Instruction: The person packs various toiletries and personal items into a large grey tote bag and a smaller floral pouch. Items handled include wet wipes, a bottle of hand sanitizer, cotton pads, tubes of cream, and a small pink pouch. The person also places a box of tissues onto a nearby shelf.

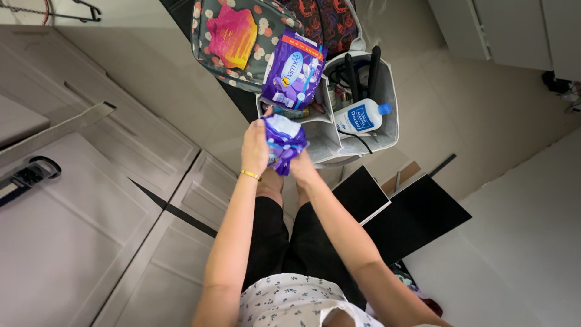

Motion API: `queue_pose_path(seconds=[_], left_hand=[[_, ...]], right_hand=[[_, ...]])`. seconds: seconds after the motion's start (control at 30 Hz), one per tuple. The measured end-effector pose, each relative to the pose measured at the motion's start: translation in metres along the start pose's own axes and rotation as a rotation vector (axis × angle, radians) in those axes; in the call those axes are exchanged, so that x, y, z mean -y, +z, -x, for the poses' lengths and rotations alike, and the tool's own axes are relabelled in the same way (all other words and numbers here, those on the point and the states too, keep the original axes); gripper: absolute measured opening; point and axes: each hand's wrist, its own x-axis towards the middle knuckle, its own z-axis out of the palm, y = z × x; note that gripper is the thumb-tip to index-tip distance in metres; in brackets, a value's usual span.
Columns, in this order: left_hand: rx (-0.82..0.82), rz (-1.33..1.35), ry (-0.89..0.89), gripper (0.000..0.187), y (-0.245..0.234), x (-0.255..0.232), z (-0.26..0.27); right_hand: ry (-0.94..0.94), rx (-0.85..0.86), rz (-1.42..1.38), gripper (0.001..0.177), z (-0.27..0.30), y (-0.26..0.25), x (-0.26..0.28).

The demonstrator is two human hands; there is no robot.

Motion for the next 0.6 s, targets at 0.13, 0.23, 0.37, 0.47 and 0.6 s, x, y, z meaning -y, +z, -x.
queue_pose_path(seconds=[0.13,0.23,0.37,0.47,0.6], left_hand=[[0.079,0.013,0.334,0.060,0.004,0.017,-0.008],[-0.218,0.109,-0.221,0.069,0.026,0.072,-0.031],[-0.429,0.477,-0.322,0.054,0.043,0.161,-0.051],[-0.514,0.560,-0.474,0.051,0.055,0.202,-0.057],[-0.623,0.148,-0.351,0.060,0.073,0.207,-0.060]], right_hand=[[0.009,-0.046,-0.279,0.035,0.012,0.010,-0.019],[-0.148,-0.081,-0.140,0.020,0.012,0.011,-0.024],[-0.325,0.000,0.077,0.025,0.020,0.017,0.001],[-0.499,0.009,0.412,0.022,0.029,0.009,0.004],[-0.161,-0.098,0.474,0.017,0.028,0.002,-0.023]])
